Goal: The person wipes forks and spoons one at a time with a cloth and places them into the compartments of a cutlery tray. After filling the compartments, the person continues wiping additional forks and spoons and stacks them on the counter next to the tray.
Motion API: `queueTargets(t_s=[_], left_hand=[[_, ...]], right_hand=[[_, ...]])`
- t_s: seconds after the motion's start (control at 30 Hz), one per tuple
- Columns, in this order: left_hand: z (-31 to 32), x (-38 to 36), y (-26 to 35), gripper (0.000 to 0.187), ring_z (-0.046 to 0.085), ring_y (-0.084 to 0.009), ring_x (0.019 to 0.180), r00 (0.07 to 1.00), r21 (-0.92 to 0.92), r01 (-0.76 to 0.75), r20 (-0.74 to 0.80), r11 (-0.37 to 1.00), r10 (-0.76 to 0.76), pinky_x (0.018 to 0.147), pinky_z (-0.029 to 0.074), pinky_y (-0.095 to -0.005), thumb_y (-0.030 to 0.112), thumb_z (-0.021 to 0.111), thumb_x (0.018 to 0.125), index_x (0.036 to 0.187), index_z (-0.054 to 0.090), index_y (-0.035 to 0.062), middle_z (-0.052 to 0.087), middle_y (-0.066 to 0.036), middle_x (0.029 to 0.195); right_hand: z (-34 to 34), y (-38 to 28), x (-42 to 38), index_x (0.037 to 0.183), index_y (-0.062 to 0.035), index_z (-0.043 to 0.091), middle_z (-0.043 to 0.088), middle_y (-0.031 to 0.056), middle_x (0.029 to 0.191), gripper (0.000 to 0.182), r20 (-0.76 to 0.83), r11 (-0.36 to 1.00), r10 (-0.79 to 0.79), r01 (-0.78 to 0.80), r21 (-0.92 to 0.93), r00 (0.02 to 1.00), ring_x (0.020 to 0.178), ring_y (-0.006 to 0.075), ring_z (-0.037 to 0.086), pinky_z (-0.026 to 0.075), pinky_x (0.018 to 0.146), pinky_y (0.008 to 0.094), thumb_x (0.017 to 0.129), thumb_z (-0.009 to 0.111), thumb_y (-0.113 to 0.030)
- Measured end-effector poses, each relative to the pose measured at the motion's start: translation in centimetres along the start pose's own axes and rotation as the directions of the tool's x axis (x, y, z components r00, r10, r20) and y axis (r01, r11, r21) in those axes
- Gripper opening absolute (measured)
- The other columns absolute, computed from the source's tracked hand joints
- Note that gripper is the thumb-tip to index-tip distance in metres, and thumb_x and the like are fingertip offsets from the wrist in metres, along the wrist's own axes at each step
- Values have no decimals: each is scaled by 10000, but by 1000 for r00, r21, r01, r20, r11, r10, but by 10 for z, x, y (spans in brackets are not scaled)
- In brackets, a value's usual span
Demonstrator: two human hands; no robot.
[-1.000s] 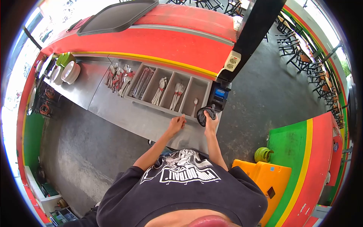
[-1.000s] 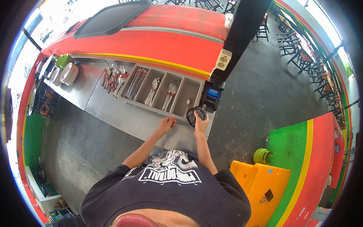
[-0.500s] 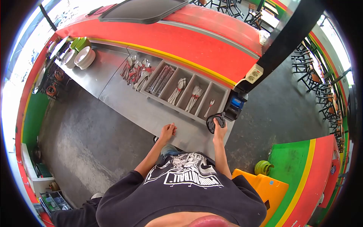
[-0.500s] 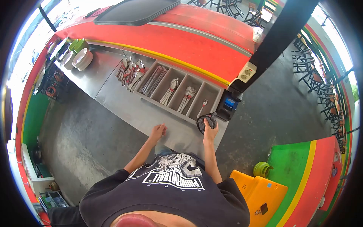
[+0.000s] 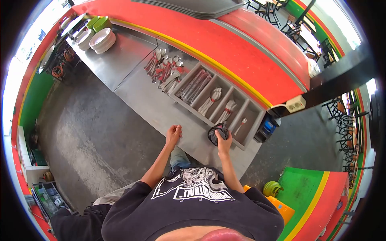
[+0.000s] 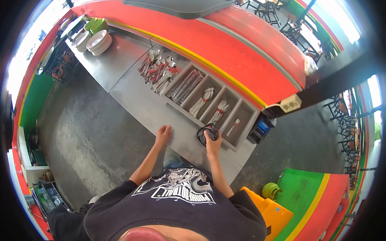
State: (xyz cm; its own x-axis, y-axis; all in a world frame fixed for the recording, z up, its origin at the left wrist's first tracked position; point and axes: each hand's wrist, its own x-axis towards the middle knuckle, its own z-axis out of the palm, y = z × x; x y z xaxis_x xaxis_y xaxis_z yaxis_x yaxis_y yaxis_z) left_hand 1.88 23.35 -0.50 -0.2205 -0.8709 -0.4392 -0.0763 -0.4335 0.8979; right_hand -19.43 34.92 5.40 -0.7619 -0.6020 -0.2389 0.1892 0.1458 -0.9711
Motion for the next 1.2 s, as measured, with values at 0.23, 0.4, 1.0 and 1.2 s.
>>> queueTargets(t_s=[0.23, 0.4, 1.0, 1.2], left_hand=[[-33, 67, 22, 288, 604, -136, 673, 980, 100, -150, -117, 984, 161, 601, 505, -281, 241, 633, 917, 1054, 584, -8, 642, -74, 854], [-42, 120, 37, 325, 650, -178, 711, 966, 321, -208, -83, 924, 246, 615, 520, -329, 192, 685, 860, 1096, 565, 4, 669, -119, 903], [-94, 179, 46, 221, 624, -102, 720, 929, -208, 285, 300, 936, -217, 622, 457, -223, 256, 633, 933, 1025, 594, 60, 668, -24, 876], [-126, 179, 74, 213, 589, -59, 750, 916, -238, 228, 380, 944, -125, 652, 398, -196, 301, 626, 938, 1021, 601, 106, 666, 16, 902]], right_hand=[[100, -1, 14, 1040, -16, 611, 643, 38, 958, 353, 54, 998, 24, -21, -54, 998, 866, 119, 588, 457, 798, 266, 772, 782, -171], [156, -15, 22, 1002, -25, 621, 643, 28, 935, 310, 92, 996, 90, -87, -37, 992, 849, 116, 592, 461, 782, 260, 783, 781, -175], [201, -19, 39, 1014, -36, 633, 659, 23, 950, 299, 29, 980, 194, -195, 26, 981, 854, 103, 605, 466, 789, 248, 789, 780, -168], [206, -34, 46, 1082, -33, 632, 661, 31, 997, 332, 220, 950, 272, -297, 91, 937, 909, 109, 605, 464, 829, 258, 809, 762, -168]])
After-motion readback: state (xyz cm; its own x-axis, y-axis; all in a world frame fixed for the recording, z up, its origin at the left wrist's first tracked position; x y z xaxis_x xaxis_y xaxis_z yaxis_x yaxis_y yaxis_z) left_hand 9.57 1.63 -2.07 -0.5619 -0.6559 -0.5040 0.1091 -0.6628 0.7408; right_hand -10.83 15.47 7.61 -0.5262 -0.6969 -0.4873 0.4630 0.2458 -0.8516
